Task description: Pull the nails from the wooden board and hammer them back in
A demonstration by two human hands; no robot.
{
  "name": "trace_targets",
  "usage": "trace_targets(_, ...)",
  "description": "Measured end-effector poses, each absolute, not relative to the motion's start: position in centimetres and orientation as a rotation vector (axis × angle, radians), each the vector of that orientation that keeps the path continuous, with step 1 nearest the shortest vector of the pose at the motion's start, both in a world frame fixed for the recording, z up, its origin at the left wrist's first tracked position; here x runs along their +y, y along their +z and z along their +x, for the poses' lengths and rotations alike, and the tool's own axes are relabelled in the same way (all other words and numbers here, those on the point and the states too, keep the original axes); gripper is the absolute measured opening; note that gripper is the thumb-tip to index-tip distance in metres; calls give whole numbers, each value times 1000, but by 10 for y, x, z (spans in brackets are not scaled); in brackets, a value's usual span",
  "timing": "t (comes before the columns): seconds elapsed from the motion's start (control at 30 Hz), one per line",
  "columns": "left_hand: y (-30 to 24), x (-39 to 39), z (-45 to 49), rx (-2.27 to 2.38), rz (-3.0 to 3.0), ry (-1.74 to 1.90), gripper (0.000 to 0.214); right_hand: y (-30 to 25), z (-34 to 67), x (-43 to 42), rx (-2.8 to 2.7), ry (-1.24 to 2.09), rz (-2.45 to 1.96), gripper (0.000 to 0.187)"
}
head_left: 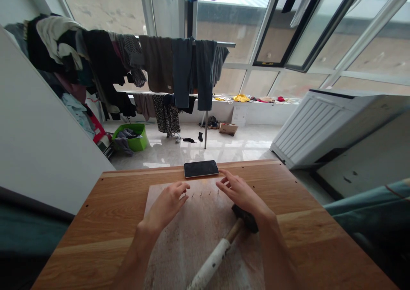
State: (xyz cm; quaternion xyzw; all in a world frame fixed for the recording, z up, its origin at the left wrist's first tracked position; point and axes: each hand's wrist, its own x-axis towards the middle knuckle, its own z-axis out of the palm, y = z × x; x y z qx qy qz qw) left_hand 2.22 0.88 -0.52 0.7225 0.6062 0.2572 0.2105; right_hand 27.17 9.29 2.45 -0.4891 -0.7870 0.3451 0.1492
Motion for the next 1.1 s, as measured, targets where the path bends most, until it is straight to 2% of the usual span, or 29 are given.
trace_targets(0.23,2,9,30,1698,2004,645,28,19,265,92,-2320,882,-1397,46)
trace_targets(0.53,4,8,34,1711,2035,667,19,23,266,90,-2378,755,-1452,42)
trace_targets(0.67,3,9,42,1789,2087,545,12,24,265,89,-2416,729,-1478,33)
trace_targets(0.83,-3,11,52,1831,2166,438,14,15,263,91,-2447,683,-1519,22)
trace_targets(1.1,0,11,52,1857,2168,469,17,6,258,94,-2466,633,-1538,11)
